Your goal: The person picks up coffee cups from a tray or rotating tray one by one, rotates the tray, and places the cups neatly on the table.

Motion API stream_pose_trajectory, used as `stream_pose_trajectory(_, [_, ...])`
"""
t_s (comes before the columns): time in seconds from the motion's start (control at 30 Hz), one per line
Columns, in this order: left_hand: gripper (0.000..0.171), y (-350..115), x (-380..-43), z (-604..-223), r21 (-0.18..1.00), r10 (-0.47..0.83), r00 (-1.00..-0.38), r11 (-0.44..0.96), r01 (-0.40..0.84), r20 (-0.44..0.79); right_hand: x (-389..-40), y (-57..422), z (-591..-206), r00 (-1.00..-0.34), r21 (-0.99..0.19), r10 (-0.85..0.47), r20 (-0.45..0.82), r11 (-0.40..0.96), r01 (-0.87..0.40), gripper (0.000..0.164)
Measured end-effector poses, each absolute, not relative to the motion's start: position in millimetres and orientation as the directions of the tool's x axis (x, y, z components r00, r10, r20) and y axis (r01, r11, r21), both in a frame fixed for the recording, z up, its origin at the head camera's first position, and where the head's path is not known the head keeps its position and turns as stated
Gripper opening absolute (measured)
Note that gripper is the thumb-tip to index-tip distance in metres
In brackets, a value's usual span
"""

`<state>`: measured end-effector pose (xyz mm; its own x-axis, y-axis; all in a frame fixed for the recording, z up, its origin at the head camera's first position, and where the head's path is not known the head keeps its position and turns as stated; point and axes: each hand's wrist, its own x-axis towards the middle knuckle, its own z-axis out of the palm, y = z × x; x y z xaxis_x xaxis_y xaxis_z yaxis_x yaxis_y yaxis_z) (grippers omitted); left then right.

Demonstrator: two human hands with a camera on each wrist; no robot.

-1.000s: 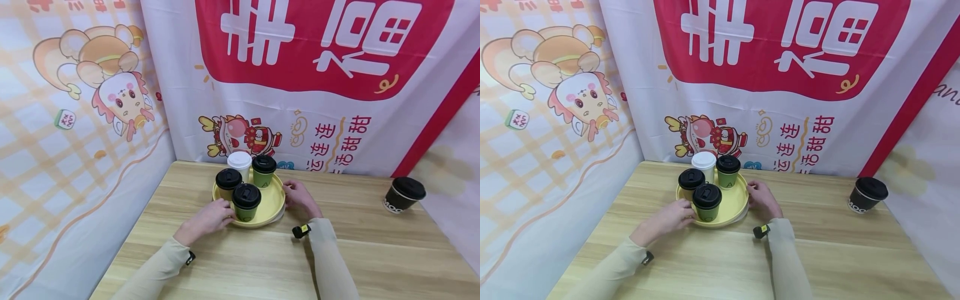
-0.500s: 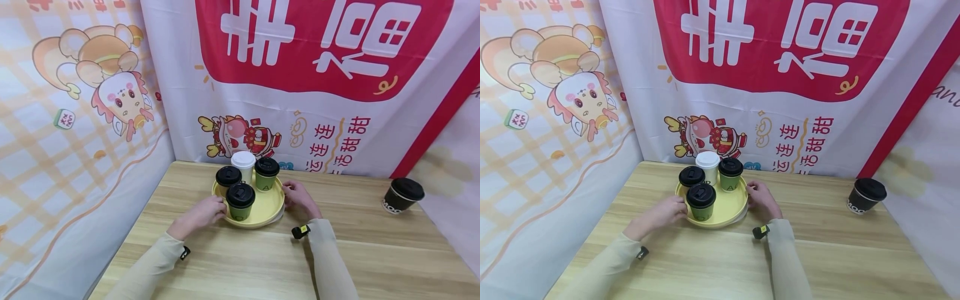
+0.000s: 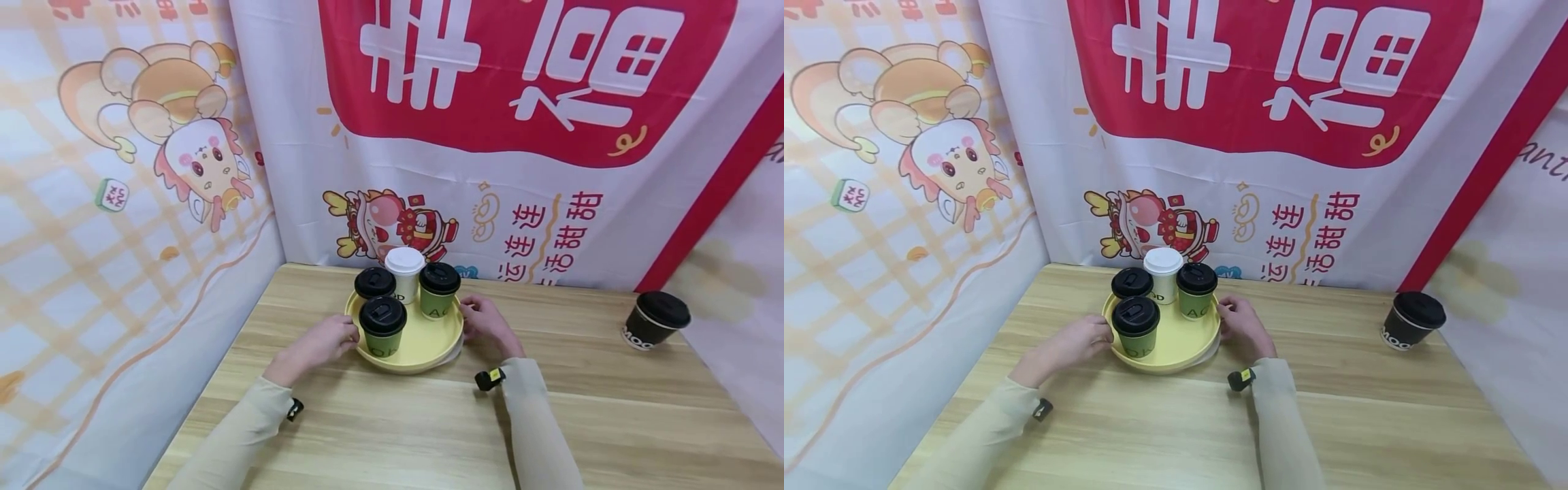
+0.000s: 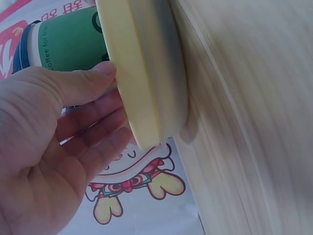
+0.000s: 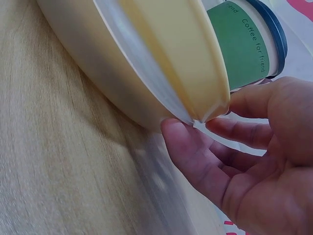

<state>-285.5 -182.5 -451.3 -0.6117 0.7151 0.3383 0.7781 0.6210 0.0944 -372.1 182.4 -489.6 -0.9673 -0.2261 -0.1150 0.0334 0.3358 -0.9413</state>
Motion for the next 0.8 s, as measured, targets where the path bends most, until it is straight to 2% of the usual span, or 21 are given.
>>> stream_pose_trajectory(0.43, [0.009, -171, -266, -451, 0.083, 0.687, -0.666, 0.675, 0.733, 0.291, -374, 182, -489, -0.963, -0.939, -0.224, -0.151, 0.337, 0.068, 0.03])
stream_pose_trajectory(0.8, [0.012, -158, -250, -447, 0.038, 0.727, -0.638, 0.651, 0.758, 0.254, -372, 181, -487, -0.966, -0.929, -0.227, -0.121, 0.369, 0.029, 0.032])
